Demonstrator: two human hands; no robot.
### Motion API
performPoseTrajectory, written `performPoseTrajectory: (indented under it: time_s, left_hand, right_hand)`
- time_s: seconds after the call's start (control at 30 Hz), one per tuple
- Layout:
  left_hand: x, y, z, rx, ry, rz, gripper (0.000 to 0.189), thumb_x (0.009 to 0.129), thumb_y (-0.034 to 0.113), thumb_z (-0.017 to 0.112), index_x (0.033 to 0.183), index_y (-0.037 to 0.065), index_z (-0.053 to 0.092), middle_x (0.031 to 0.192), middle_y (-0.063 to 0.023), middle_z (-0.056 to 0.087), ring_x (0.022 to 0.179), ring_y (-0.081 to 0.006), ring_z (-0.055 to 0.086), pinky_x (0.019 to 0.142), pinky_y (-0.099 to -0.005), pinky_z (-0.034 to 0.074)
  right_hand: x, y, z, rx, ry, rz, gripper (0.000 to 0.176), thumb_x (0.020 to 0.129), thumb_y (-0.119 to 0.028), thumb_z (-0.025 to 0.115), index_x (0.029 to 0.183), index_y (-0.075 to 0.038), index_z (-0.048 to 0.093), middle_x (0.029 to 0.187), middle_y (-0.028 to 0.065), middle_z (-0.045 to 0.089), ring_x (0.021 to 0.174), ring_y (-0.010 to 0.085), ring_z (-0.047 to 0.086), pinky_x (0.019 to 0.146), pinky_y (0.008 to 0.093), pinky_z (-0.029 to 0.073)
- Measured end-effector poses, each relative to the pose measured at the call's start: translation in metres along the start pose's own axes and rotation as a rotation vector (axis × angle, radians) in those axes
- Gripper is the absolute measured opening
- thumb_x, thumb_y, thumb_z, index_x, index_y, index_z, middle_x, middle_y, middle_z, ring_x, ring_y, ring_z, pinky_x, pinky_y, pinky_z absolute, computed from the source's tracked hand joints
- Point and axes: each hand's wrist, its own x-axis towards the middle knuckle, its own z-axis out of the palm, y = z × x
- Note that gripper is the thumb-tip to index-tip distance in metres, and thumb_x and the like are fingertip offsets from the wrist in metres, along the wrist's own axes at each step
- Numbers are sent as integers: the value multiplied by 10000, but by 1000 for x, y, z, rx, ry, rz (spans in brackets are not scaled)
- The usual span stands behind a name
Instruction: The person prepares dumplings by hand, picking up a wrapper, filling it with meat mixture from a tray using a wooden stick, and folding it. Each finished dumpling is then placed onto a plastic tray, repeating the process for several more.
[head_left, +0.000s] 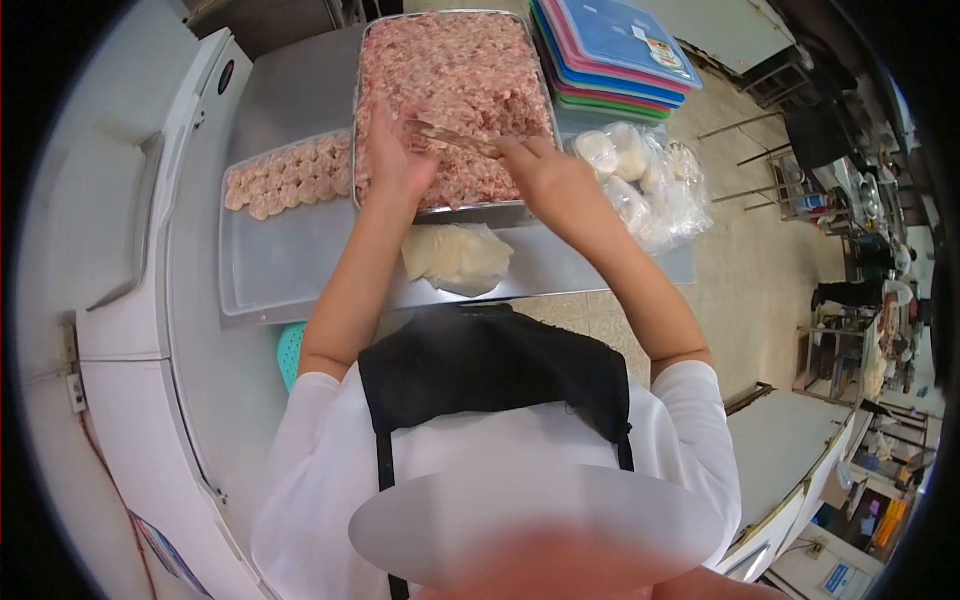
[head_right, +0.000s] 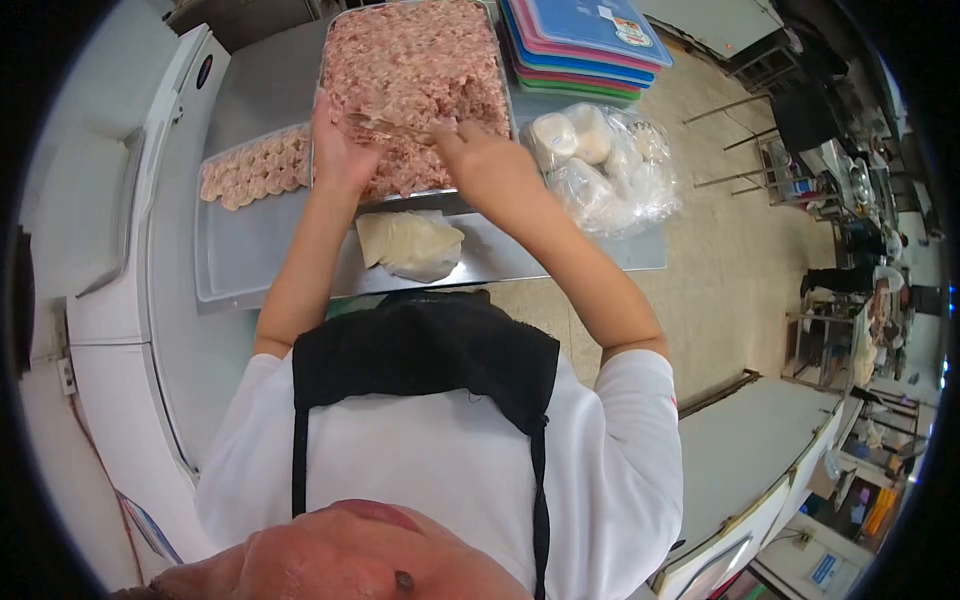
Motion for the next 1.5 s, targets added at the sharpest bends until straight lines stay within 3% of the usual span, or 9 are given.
performPoseTrajectory:
  time_s: [0.27,0.5,0.77,0.93,1.07,1.17,1.33,1.37,1.5]
  left_hand:
    - [-26,3,0,154,-228,173,566,887,304,631,1334,36,412,1300,-164,489,1288,-324,409,1042,-511,371]
    - [-46,12,26,1456,-430,761,514,763,68,711,1244,81,531,1163,-87,616,1033,-186,600,953,-326,451]
    - [-47,6,22,1841,-449,251,380,746,152,759,1057,-15,620,1026,-95,676,1005,-190,615,900,-295,460]
    - [-25,-13,-16,1668,-85,215,459,709,321,768,1026,11,648,925,-145,678,904,-249,638,827,-344,480]
    - [-2,-26,-56,1705,291,372,581,708,402,763,1129,32,610,1014,-177,669,959,-309,639,847,-383,478]
    - [-16,-11,-22,1675,19,-13,611,748,334,761,1235,41,539,1186,-136,603,1113,-261,565,936,-341,438]
    - [-50,-15,-7,1503,1,517,630,724,254,787,1268,62,534,1265,-108,564,1175,-235,522,967,-327,413]
    - [-54,-11,-1,1477,-53,582,626,717,239,793,1263,66,542,1270,-104,558,1183,-232,515,972,-326,407]
    - [-58,-6,10,1566,-236,540,533,712,238,797,1184,92,597,1187,-103,608,1121,-231,559,950,-320,425]
  right_hand:
    - [7,60,-5,606,-11,-21,317,965,-269,524,1173,-45,607,711,65,588,646,181,572,569,304,440]
    - [2,71,-25,1016,-465,142,388,983,-310,516,1238,-27,587,646,-25,477,581,48,435,516,202,351]
    - [10,113,49,969,-557,-113,368,956,-284,568,1247,-61,592,714,3,571,639,108,542,558,274,460]
    - [23,125,43,269,7,-291,303,901,-243,612,1185,-136,627,877,96,653,750,291,645,628,384,515]
    - [13,93,44,243,93,-368,282,881,-221,586,1150,-137,606,901,141,637,791,347,637,625,441,511]
    - [29,125,85,141,-92,-223,287,886,-239,547,1150,-149,615,916,165,646,826,354,642,671,460,507]
    - [29,143,29,212,-218,-66,313,926,-292,512,1134,-88,625,923,185,665,870,353,645,749,462,496]
    - [28,136,10,376,-238,54,335,937,-289,542,1097,-21,663,1156,186,628,1024,340,618,867,355,488]
    - [15,120,14,817,-250,-205,318,939,-298,546,1138,-69,641,997,175,669,879,349,641,783,392,499]
